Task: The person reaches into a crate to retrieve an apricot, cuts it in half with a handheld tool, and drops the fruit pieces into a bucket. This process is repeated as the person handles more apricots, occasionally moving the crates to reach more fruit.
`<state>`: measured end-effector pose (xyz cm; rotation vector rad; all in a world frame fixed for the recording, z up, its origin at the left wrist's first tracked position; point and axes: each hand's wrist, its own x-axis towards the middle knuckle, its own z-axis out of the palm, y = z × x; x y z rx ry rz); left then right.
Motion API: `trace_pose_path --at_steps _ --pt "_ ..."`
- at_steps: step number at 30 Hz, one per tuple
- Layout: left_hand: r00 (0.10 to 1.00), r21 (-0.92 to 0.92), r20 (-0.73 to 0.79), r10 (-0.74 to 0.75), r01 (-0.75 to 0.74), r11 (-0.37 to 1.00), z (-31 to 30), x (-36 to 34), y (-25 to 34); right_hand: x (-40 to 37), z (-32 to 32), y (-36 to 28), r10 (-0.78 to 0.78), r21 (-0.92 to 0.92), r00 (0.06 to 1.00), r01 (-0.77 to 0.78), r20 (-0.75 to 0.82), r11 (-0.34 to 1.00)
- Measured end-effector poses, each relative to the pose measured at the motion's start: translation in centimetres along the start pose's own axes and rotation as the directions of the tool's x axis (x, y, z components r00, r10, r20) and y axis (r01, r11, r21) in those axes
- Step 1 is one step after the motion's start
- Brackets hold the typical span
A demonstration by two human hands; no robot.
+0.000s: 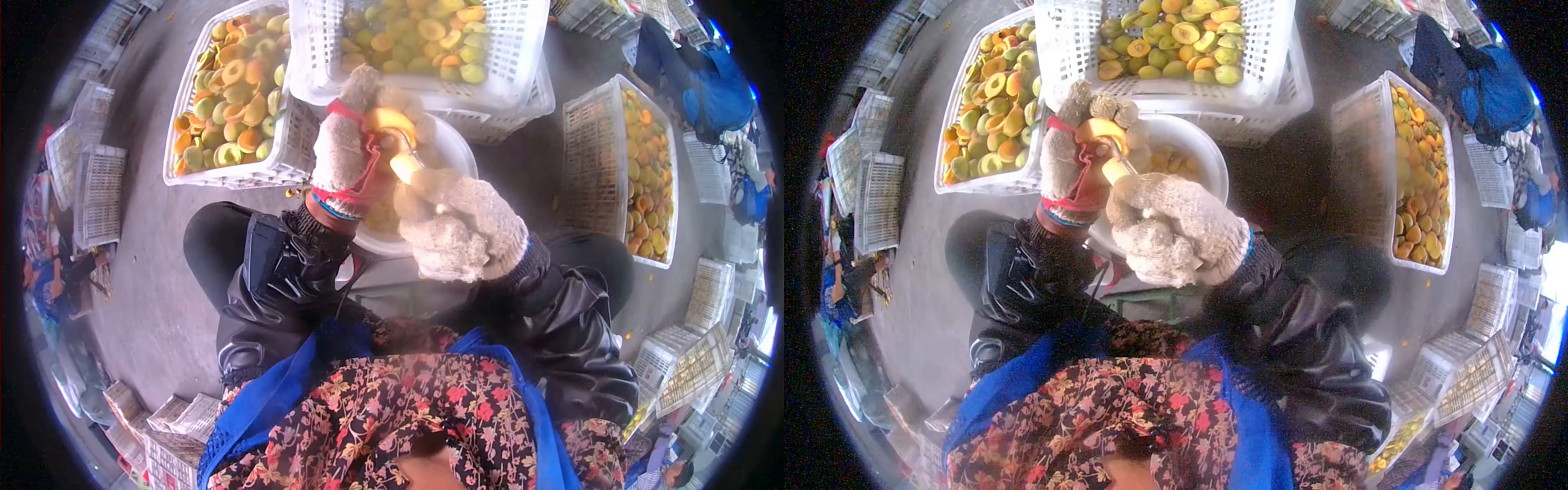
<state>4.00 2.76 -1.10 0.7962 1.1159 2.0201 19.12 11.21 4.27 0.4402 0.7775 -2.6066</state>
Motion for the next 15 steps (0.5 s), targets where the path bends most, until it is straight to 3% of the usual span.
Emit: trace_pose_path --at_steps 2,3,4,5,6,7,8,9,11,12,14,15 --pt "0.990 -0.398 0.139 0.004 0.052 0.916 -0.7 0.0 -0.5 0.1 -0.6 0.0 0.008 0.182 0.977 -0.048 0.213 0.982" --pt "0.990 -0.398 0.139 0.001 0.055 0.916 -0.4 -0.3 0.0 0.4 -0.3 0.4 0.007 0.185 0.977 -0.047 0.212 0.982" --pt "0.970 -0.565 0.113 -0.214 0.240 0.790 0.0 -0.7 0.6 0.9 0.3 1.0 -0.210 -0.348 0.977 0.185 -0.034 0.919" --pt "0.900 -0.709 0.126 -0.416 0.375 0.597 0.5 -1.0 1.4 1.2 0.7 1.4 -0.499 -0.807 0.858 0.206 -0.124 0.554" --pt "0.900 -0.709 0.126 -0.418 0.376 0.597 0.0 -0.9 0.9 1.8 0.0 1.6 -0.499 -0.806 0.858 0.206 -0.125 0.556" --pt "0.926 -0.683 0.246 -0.285 0.374 0.627 -1.1 -0.6 -0.2 2.5 -1.3 2.0 -0.672 -0.948 0.726 0.297 0.146 0.115" --pt "0.920 -0.659 0.364 -0.147 0.365 0.658 -2.2 -0.7 -1.2 2.9 -2.1 2.2 -0.685 -0.891 0.569 0.285 0.454 -0.354" --pt "0.919 -0.659 0.364 -0.148 0.367 0.656 -3.4 -1.1 -2.1 2.7 -2.1 2.2 -0.686 -0.892 0.570 0.284 0.453 -0.352" --pt "0.931 -0.342 0.088 -0.354 0.362 0.867 -4.5 -1.5 -2.3 2.2 -1.9 2.0 -0.604 -0.834 0.637 0.116 0.478 -0.539" --pt "0.931 -0.340 0.088 -0.354 0.362 0.868 -4.0 -1.7 -1.8 2.2 -1.9 2.1 -0.604 -0.834 0.636 0.116 0.479 -0.539" --pt "0.926 -0.043 -0.176 -0.334 0.332 0.942 -2.8 -2.3 -0.2 2.2 -1.9 2.4 -0.591 -0.853 0.657 0.162 0.468 -0.496" --pt "0.925 -0.042 -0.174 -0.337 0.335 0.941 -3.3 -1.7 -0.4 2.0 -1.8 2.5 -0.594 -0.855 0.655 0.161 0.467 -0.494"
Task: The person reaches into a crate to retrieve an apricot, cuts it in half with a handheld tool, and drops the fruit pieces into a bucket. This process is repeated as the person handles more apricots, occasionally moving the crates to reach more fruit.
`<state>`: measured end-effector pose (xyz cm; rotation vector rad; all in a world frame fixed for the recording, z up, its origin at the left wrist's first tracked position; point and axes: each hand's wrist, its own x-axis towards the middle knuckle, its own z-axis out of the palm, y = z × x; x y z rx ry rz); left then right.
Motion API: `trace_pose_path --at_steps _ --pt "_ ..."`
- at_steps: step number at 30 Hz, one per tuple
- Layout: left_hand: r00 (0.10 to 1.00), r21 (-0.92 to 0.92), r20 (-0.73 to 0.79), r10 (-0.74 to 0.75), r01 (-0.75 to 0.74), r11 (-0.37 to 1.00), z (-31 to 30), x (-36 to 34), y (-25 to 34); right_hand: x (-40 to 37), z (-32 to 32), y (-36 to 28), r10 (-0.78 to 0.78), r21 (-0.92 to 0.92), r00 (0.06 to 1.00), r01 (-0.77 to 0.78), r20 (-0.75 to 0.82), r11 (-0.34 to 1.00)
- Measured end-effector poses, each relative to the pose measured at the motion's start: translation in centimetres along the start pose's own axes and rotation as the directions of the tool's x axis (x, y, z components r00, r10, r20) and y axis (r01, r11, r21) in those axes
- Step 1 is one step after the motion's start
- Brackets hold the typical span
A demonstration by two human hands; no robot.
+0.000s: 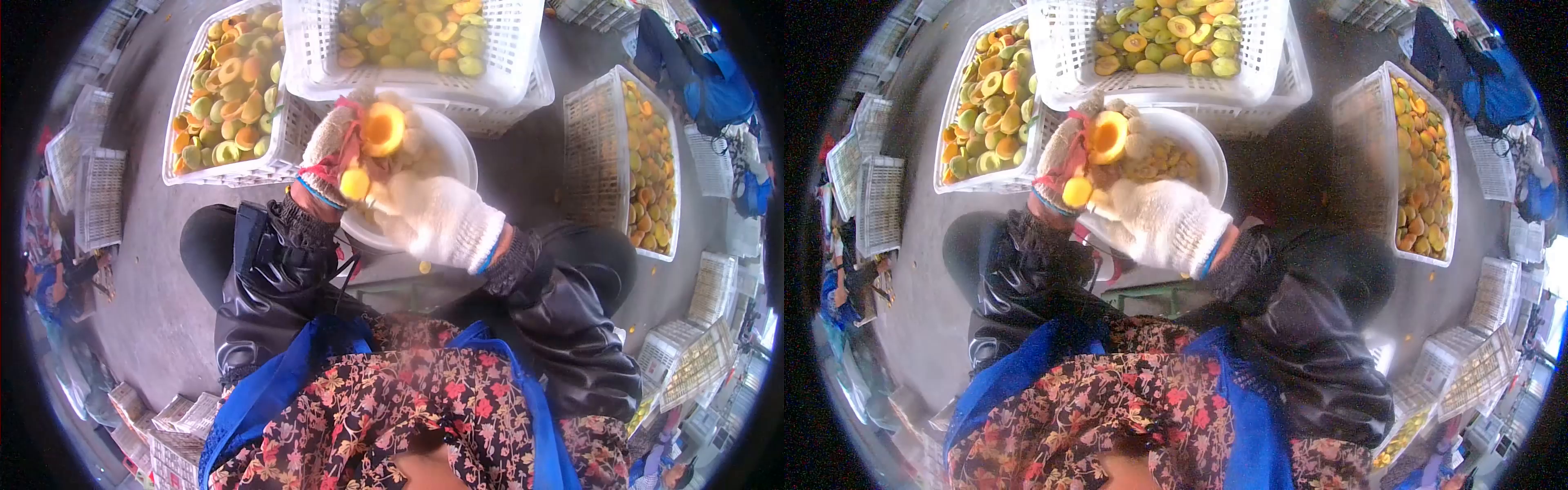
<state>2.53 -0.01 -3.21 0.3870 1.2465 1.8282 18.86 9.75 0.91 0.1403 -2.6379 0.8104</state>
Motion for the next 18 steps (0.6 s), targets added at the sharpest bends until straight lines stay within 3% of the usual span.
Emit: trace_pose_path --at_steps 1,2,3,4,5,7,9,10,11,13,14,15,16,17,18 --pt "0.937 0.689 0.162 0.309 -0.331 0.645 -0.9 1.3 0.2 -0.2 -0.4 -0.4 0.005 0.010 0.994 -0.007 0.107 1.000" --pt "0.794 0.878 0.477 0.375 -0.448 -0.168 -1.8 2.3 0.5 -0.5 -0.6 -0.8 0.006 0.021 0.977 -0.011 0.215 1.000" --pt "0.803 0.898 0.350 0.482 -0.435 0.073 -2.1 2.8 0.9 -0.8 -0.5 -0.9 0.002 0.020 0.977 -0.006 0.215 1.000" --pt "0.813 0.903 0.215 0.541 -0.377 0.208 -2.5 3.4 2.0 -1.2 -0.1 -0.8 0.166 -0.060 0.950 -0.155 0.263 0.986" --pt "0.790 0.929 0.127 0.600 -0.306 0.206 -3.1 4.1 3.6 -1.5 0.3 -0.3 0.325 -0.144 0.898 -0.295 0.298 0.945" --pt "0.698 0.996 0.055 0.714 -0.093 0.014 -4.7 5.4 6.9 -2.8 1.7 1.3 0.265 -0.198 0.928 -0.217 0.262 0.956" --pt "0.623 0.958 0.032 0.782 0.204 -0.202 -6.1 6.9 9.7 -3.3 2.3 2.0 0.439 -0.361 0.837 -0.319 0.326 0.876" --pt "0.590 0.914 0.034 0.807 0.307 -0.263 -6.3 7.8 10.4 -2.9 1.9 1.6 0.580 -0.374 0.716 -0.453 0.388 0.809" --pt "0.585 0.913 0.038 0.810 0.308 -0.266 -5.6 8.2 10.7 -2.8 2.0 1.6 0.577 -0.372 0.721 -0.451 0.384 0.811" --pt "0.351 0.956 0.293 0.889 -0.132 -0.263 -2.5 9.1 9.9 -3.0 2.4 1.5 0.421 -0.339 0.862 -0.321 0.283 0.884" --pt "0.507 0.983 0.145 0.849 -0.170 -0.067 0.2 8.7 9.0 -2.6 2.4 1.1 0.463 -0.298 0.858 -0.392 0.224 0.871" --pt "0.662 0.988 0.139 0.737 -0.145 -0.056 1.0 10.0 8.5 -2.6 2.4 0.8 0.463 -0.297 0.858 -0.392 0.224 0.871" --pt "0.832 0.999 -0.020 0.554 0.002 0.032 2.1 11.2 7.9 -2.7 2.4 0.6 0.484 -0.264 0.851 -0.429 0.204 0.864" --pt "0.841 0.984 0.170 0.514 -0.171 -0.047 0.6 14.5 6.4 -2.6 2.3 0.8 0.506 -0.230 0.842 -0.464 0.186 0.856" --pt "0.905 0.992 0.124 0.406 -0.104 -0.071 0.8 16.1 5.5 -3.1 3.3 2.3 0.450 -0.277 0.846 -0.377 0.286 0.884"
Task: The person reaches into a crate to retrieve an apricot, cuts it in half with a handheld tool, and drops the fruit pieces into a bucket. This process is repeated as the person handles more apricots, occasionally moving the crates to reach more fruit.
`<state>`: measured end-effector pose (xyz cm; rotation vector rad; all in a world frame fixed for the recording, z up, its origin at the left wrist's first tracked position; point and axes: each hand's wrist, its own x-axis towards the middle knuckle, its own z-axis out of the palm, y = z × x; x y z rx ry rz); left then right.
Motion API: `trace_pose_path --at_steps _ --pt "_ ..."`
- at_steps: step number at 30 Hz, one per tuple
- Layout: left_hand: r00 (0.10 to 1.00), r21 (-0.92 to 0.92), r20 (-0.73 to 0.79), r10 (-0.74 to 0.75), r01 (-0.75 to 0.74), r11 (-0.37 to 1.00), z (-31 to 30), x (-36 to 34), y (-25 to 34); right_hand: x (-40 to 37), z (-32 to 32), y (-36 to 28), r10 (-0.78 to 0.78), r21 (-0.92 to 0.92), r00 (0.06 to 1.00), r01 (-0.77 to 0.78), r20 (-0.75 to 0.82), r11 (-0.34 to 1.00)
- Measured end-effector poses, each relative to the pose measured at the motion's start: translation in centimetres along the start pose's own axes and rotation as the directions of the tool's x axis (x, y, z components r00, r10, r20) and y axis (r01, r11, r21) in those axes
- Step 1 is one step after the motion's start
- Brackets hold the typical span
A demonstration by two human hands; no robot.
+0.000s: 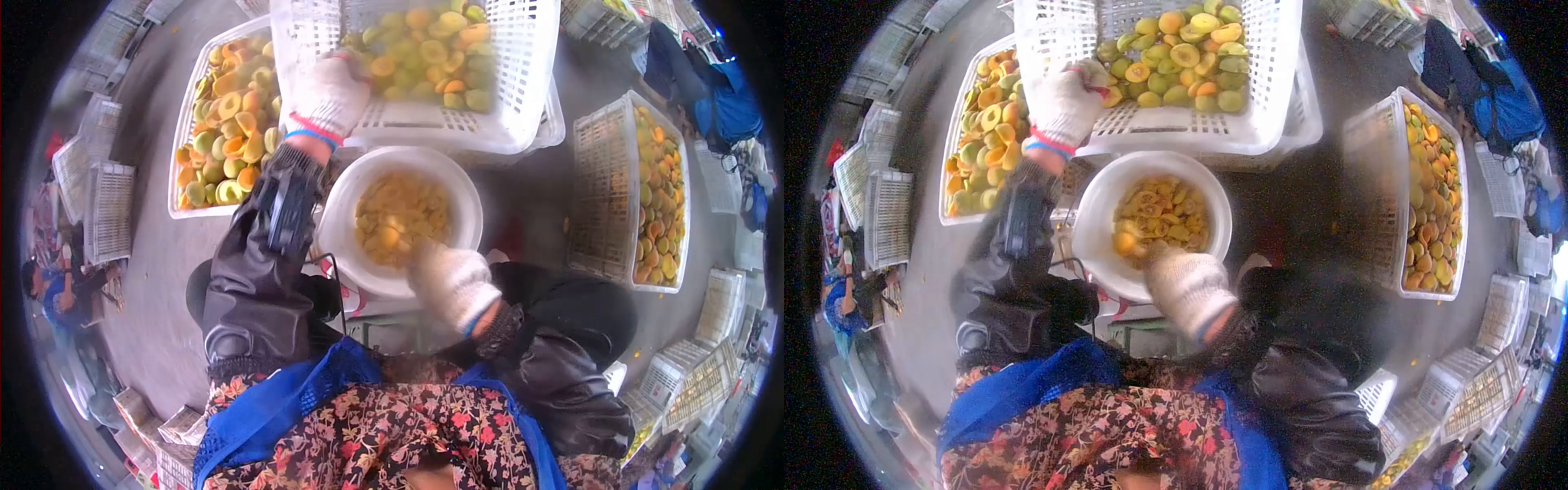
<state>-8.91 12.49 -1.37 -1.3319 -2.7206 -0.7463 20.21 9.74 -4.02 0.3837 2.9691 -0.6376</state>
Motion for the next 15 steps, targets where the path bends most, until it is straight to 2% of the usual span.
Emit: trace_pose_path --at_steps 1,2,3,4,5,7,9,11,13,14,15 --pt "0.991 0.055 0.122 -0.049 0.043 0.998 1.4 1.2 0.2 -0.4 0.5 0.7 0.007 0.001 1.000 -0.007 0.001 1.000" --pt "0.991 0.053 0.124 -0.042 0.035 0.998 2.4 2.8 0.4 -0.6 0.0 0.7 0.060 -0.064 0.987 -0.051 0.150 0.997" --pt "0.933 0.223 0.358 -0.027 -0.057 0.973 3.3 4.4 0.6 -0.9 -0.2 0.6 0.121 -0.130 0.948 -0.086 0.295 0.988" --pt "0.821 0.358 0.567 -0.060 -0.180 0.916 4.3 5.3 0.7 -0.9 0.1 0.6 0.145 -0.099 0.966 -0.126 0.216 0.987" --pt "0.821 0.355 0.568 -0.061 -0.177 0.918 5.3 5.9 0.7 -0.9 0.2 0.8 0.146 -0.102 0.965 -0.126 0.219 0.987" --pt "0.855 0.304 0.513 -0.069 -0.106 0.947 8.2 6.7 0.6 -1.1 0.5 1.0 0.088 0.008 0.996 -0.088 -0.022 0.996" --pt "0.854 0.327 0.515 -0.071 -0.119 0.938 12.9 7.5 -1.3 -1.3 0.9 0.9 0.108 0.006 0.994 -0.108 0.024 0.994" --pt "0.718 0.323 0.694 -0.060 -0.236 0.917 15.9 8.1 -2.6 -1.0 0.9 1.3 0.127 -0.014 0.990 -0.126 0.062 0.992" --pt "0.871 0.337 0.466 -0.157 -0.011 0.942 23.4 9.0 -9.3 -1.1 0.9 1.4 0.073 -0.004 0.997 -0.073 -0.004 0.997" --pt "0.754 0.204 0.648 -0.103 -0.042 0.978 12.6 7.6 -0.9 -1.4 0.8 1.7 0.031 -0.003 0.998 -0.031 -0.053 1.000" --pt "0.755 0.204 0.647 -0.102 -0.042 0.978 12.9 7.5 -1.3 -1.3 -0.4 1.6 0.031 -0.004 0.998 -0.031 -0.054 1.000"
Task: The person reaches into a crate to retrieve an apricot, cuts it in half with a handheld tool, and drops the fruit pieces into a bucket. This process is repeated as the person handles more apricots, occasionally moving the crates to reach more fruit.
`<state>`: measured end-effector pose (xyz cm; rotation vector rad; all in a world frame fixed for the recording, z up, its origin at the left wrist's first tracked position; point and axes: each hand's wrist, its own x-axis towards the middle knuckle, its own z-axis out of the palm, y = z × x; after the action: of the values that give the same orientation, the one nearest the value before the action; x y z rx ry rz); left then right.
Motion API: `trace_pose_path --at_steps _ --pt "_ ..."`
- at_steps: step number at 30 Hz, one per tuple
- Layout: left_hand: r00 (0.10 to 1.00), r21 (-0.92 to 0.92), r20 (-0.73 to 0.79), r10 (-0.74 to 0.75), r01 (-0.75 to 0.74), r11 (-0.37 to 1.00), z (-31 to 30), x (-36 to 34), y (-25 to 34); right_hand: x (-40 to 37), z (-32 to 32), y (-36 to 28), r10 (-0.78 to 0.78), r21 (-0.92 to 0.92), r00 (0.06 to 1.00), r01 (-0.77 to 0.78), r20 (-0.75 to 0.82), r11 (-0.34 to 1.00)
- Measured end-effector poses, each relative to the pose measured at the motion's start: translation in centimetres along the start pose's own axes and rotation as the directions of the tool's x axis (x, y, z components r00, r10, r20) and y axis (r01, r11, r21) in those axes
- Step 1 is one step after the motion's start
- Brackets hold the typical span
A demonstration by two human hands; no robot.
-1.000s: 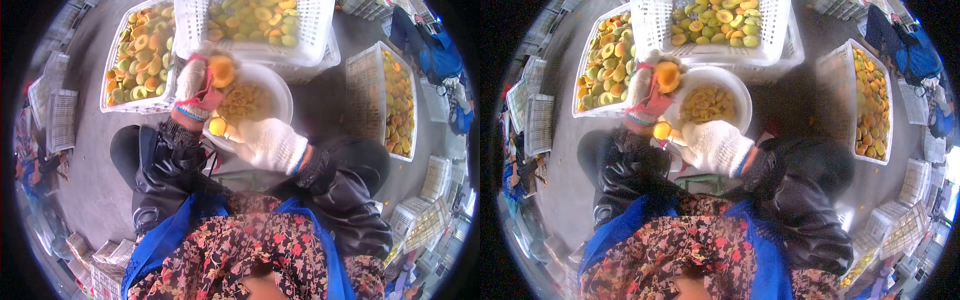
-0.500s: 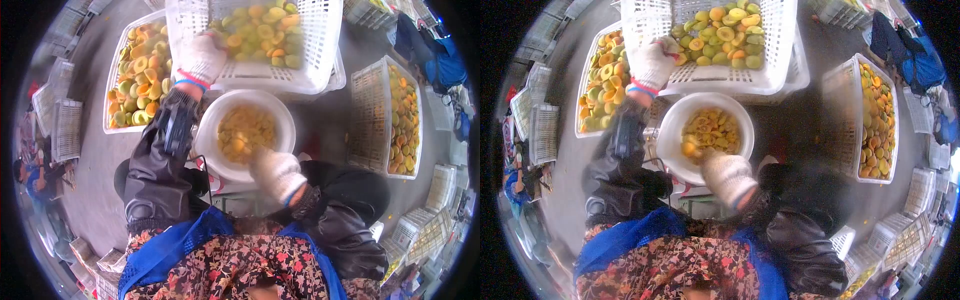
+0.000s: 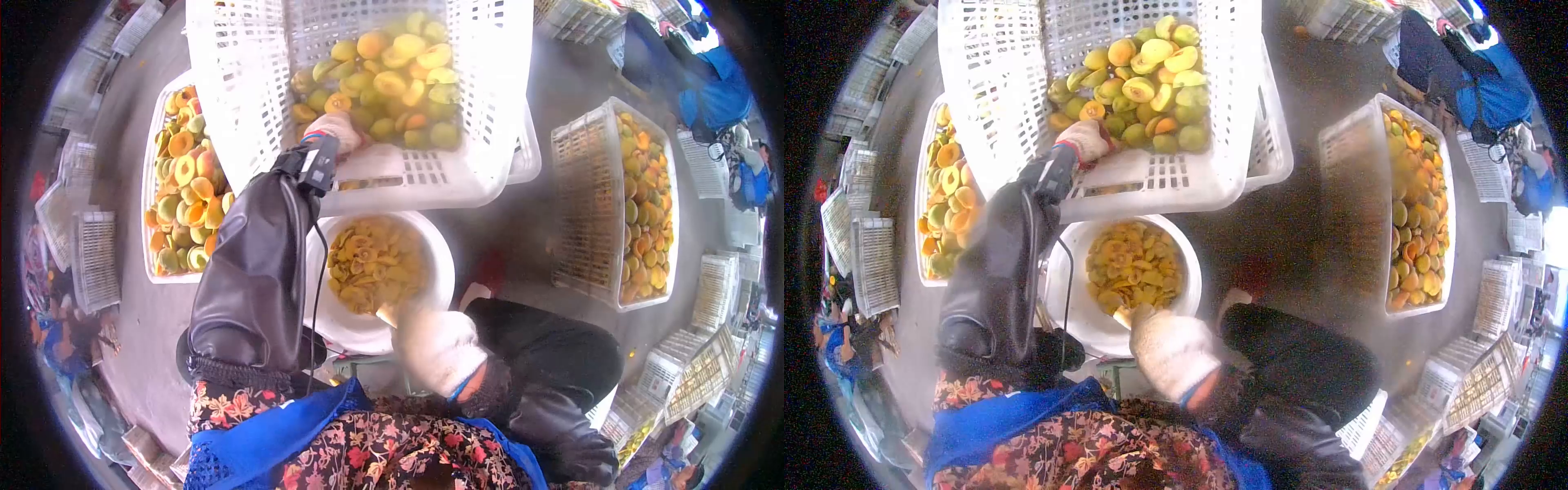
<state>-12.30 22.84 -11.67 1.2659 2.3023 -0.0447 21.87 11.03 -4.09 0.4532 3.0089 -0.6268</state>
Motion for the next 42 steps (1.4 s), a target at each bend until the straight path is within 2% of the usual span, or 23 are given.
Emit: trace_pose_path --at_steps 2,3,4,5,6,7,8,10,11,12,14,15,19,22,23,27,30,32,33,35,36,38,42 --pt "0.989 -0.024 -0.139 0.057 -0.061 0.998 0.8 0.4 -1.3 1.1 -3.4 -0.4 0.028 0.022 0.999 -0.028 -0.021 0.999" --pt "0.988 -0.324 0.071 -0.138 0.154 0.934 -2.7 -2.5 1.1 1.3 -3.7 -0.3 0.027 0.025 0.999 -0.026 -0.025 0.999" --pt "0.988 -0.321 0.067 -0.136 0.151 0.935 -2.4 -2.9 0.2 1.4 -3.9 -0.1 -0.006 0.013 0.989 0.008 -0.149 1.000" --pt "0.994 -0.859 0.100 0.042 0.065 0.507 -1.8 -3.4 -1.3 1.4 -4.1 -0.1 -0.040 -0.003 0.963 0.040 -0.266 0.999" --pt "0.981 -0.983 0.008 0.194 0.043 -0.178 -2.0 -5.0 -1.5 1.4 -5.0 -0.5 0.033 0.078 0.954 -0.010 -0.299 0.997" --pt "0.967 -0.900 -0.062 0.246 0.053 -0.434 -1.7 -6.9 -1.0 1.5 -5.0 -0.4 0.144 0.273 0.920 -0.042 -0.365 0.961" --pt "0.950 -0.751 -0.143 0.278 0.079 -0.655 -2.2 -10.3 0.8 1.6 -4.9 -0.4 0.265 0.461 0.875 -0.055 -0.405 0.886" --pt "0.930 -0.692 -0.165 0.327 0.127 -0.711 -3.0 -14.9 2.0 2.2 -6.0 -1.0 0.242 0.355 0.824 -0.053 -0.513 0.933" --pt "0.907 -0.625 -0.185 0.378 0.188 -0.758 -3.1 -16.9 2.5 1.9 -6.7 -1.3 0.298 0.342 0.882 -0.170 -0.365 0.924" --pt "0.908 -0.624 -0.189 0.374 0.182 -0.760 -3.1 -18.8 3.0 1.8 -6.8 -1.6 0.292 0.341 0.884 -0.165 -0.366 0.926" --pt "0.911 -0.900 -0.304 0.279 -0.178 -0.397 -2.8 -22.4 3.4 1.8 -6.9 -2.4 0.186 0.365 0.846 0.010 -0.499 0.931" --pt "0.752 -0.750 -0.599 0.274 -0.647 0.136 -1.3 -23.9 3.5 1.8 -7.0 -2.8 0.182 0.367 0.848 0.016 -0.498 0.930" --pt "0.661 -0.596 -0.741 0.119 -0.729 0.337 0.6 -28.0 3.1 1.7 -6.8 -4.0 0.215 0.274 0.913 -0.120 -0.347 0.954" --pt "0.574 -0.300 -0.804 0.155 -0.616 0.728 1.0 -29.7 2.6 1.3 -7.1 -5.0 0.163 0.281 0.897 -0.046 -0.411 0.959" --pt "0.499 -0.230 -0.849 0.174 -0.645 0.729 1.0 -29.8 2.7 1.2 -7.2 -5.2 0.160 0.279 0.898 -0.043 -0.410 0.959" --pt "0.515 -0.339 -0.853 0.088 -0.673 0.657 2.0 -30.6 2.9 1.1 -6.9 -5.4 0.138 0.230 0.899 -0.043 -0.417 0.972" --pt "0.435 -0.173 -0.885 0.163 -0.633 0.755 2.1 -30.7 3.2 1.2 -6.8 -5.3 0.122 0.218 0.897 -0.030 -0.425 0.975" --pt "0.712 -0.596 -0.700 -0.051 -0.543 0.592 3.4 -30.1 3.3 1.2 -6.6 -4.9 0.125 0.222 0.900 -0.033 -0.418 0.975" --pt "0.715 -0.599 -0.697 -0.052 -0.541 0.590 3.2 -30.2 3.4 1.2 -6.3 -4.6 0.093 0.202 0.901 -0.006 -0.424 0.979" --pt "0.410 -0.143 -0.894 0.179 -0.641 0.754 2.0 -30.7 3.7 1.4 -6.0 -4.4 0.060 0.183 0.902 0.021 -0.427 0.983" --pt "0.413 -0.146 -0.894 0.177 -0.640 0.755 1.7 -30.8 3.9 1.6 -6.0 -4.5 0.054 0.172 0.892 0.027 -0.448 0.985" --pt "0.244 0.048 -0.933 0.264 -0.642 0.765 1.3 -30.4 3.9 1.7 -5.9 -4.6 0.047 0.161 0.883 0.032 -0.467 0.987" --pt "0.371 0.018 -0.880 0.297 -0.598 0.801 2.4 -29.4 2.3 1.2 -6.0 -4.8 -0.052 0.124 0.863 0.132 -0.503 0.983"
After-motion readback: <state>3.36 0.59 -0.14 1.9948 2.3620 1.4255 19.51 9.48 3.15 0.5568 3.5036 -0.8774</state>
